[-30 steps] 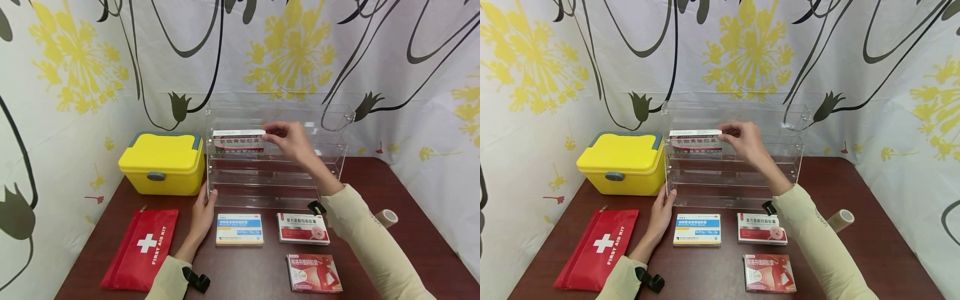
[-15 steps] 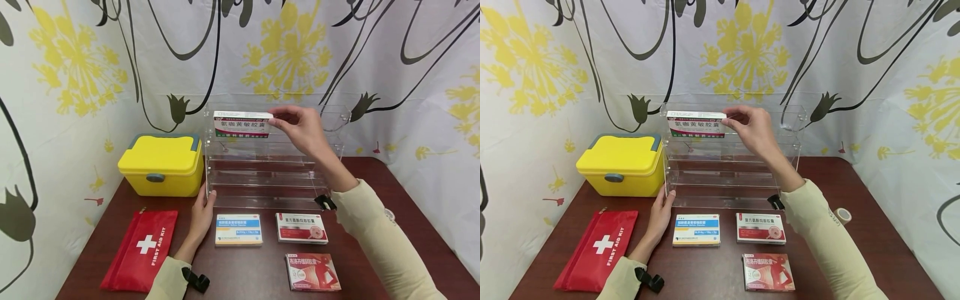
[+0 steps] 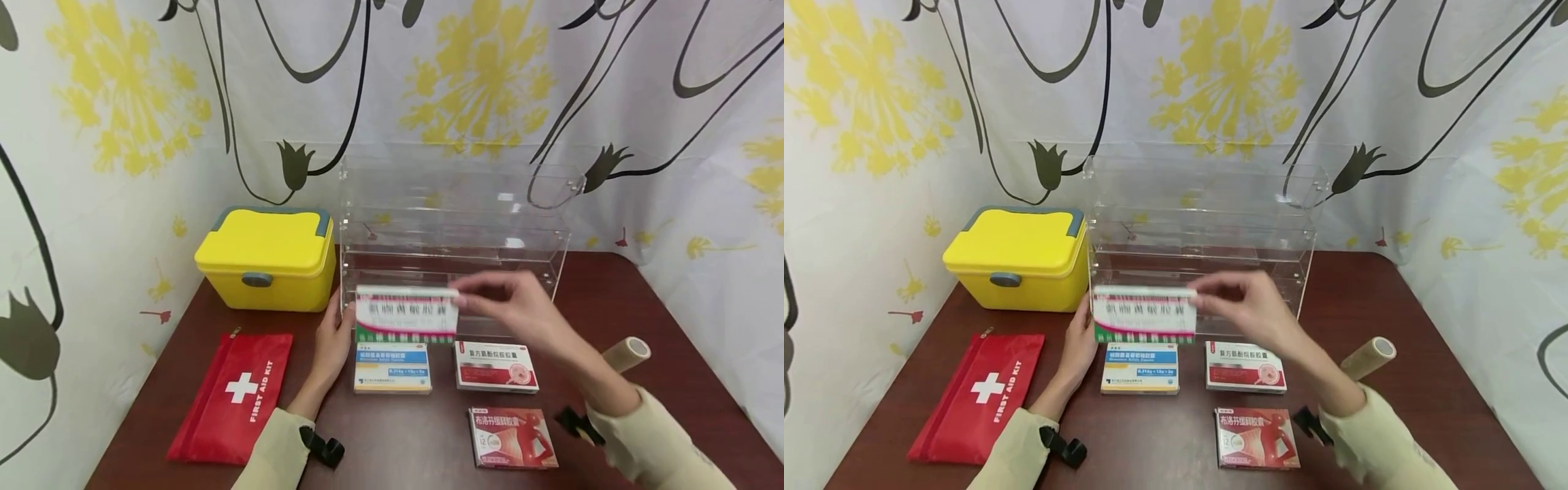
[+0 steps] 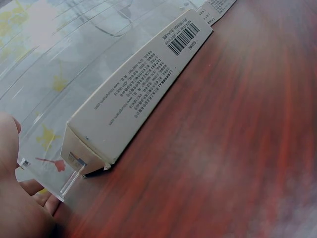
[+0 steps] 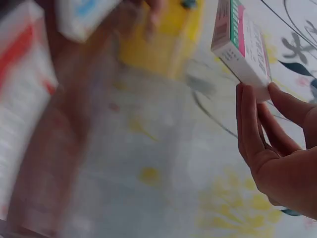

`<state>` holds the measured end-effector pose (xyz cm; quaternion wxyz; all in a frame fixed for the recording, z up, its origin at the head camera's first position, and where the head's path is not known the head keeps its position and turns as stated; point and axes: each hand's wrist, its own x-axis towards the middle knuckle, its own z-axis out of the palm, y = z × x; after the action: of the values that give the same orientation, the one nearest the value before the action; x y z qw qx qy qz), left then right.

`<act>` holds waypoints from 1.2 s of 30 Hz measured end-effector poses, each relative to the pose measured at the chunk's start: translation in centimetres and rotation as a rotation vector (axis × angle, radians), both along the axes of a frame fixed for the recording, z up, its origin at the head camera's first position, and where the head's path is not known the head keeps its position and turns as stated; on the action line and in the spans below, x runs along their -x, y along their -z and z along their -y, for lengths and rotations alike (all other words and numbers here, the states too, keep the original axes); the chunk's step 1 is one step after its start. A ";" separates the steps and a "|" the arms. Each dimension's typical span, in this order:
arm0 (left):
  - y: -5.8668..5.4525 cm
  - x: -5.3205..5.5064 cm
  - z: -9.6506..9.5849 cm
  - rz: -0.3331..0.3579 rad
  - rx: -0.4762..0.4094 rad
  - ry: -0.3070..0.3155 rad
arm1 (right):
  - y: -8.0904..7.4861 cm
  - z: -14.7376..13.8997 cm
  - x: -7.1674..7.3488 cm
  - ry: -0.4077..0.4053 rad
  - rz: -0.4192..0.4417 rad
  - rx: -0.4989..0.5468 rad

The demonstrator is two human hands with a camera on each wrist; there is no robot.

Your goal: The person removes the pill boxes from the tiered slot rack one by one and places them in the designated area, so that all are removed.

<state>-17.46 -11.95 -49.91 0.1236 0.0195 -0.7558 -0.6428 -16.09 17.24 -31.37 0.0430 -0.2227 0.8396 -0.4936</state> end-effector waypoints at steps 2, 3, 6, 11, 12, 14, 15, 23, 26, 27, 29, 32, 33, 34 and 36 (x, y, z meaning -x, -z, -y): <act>-0.2 0.2 0.0 -0.026 0.004 -0.005 | 2.1 -0.7 -1.3 -0.039 0.114 0.015; -0.3 0.3 0.0 -0.037 0.001 -0.009 | 3.2 -0.9 -1.9 -0.063 0.186 0.043; -0.6 0.6 0.0 -0.056 0.000 -0.013 | 5.9 -1.1 -3.4 -0.131 0.400 0.124; -0.9 0.7 0.2 -0.041 0.015 -0.004 | 9.1 -0.7 -5.1 -0.161 0.557 0.129; -0.9 0.7 0.2 -0.041 0.015 -0.001 | 9.5 -0.6 -5.2 -0.157 0.556 0.111; -0.9 0.7 0.2 -0.035 0.016 0.000 | 10.2 -0.3 -5.4 -0.162 0.550 0.100; -0.9 0.7 0.2 -0.031 0.015 0.000 | 10.4 -0.2 -5.5 -0.169 0.545 0.096; -0.8 0.6 -0.2 -0.003 0.000 -0.006 | 11.4 0.4 -5.7 -0.184 0.515 0.081; -0.7 0.5 -0.2 -0.002 -0.003 -0.002 | 11.6 0.4 -5.8 -0.160 0.496 0.047; -0.6 0.4 -0.2 -0.001 -0.005 0.000 | 11.6 0.5 -5.9 -0.153 0.482 0.030; -0.6 0.3 -0.2 0.004 -0.010 0.005 | 11.8 0.5 -6.0 -0.147 0.435 -0.010; -1.0 -0.1 -0.2 0.011 -0.018 0.016 | 12.0 0.7 -6.2 -0.147 0.342 -0.080; -1.5 -0.4 -0.3 0.017 -0.016 0.022 | 12.0 0.8 -6.2 -0.147 0.311 -0.102; -1.5 -0.5 -0.2 0.020 -0.016 0.022 | 12.0 0.8 -6.3 -0.146 0.275 -0.129; -1.5 -0.6 -0.2 0.027 -0.016 0.024 | 12.0 1.1 -6.4 -0.139 0.207 -0.184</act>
<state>-16.88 -11.74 -48.43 0.1053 0.0201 -0.7525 -0.6498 -9.65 16.17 -43.34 0.1835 -0.2232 0.8549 -0.4309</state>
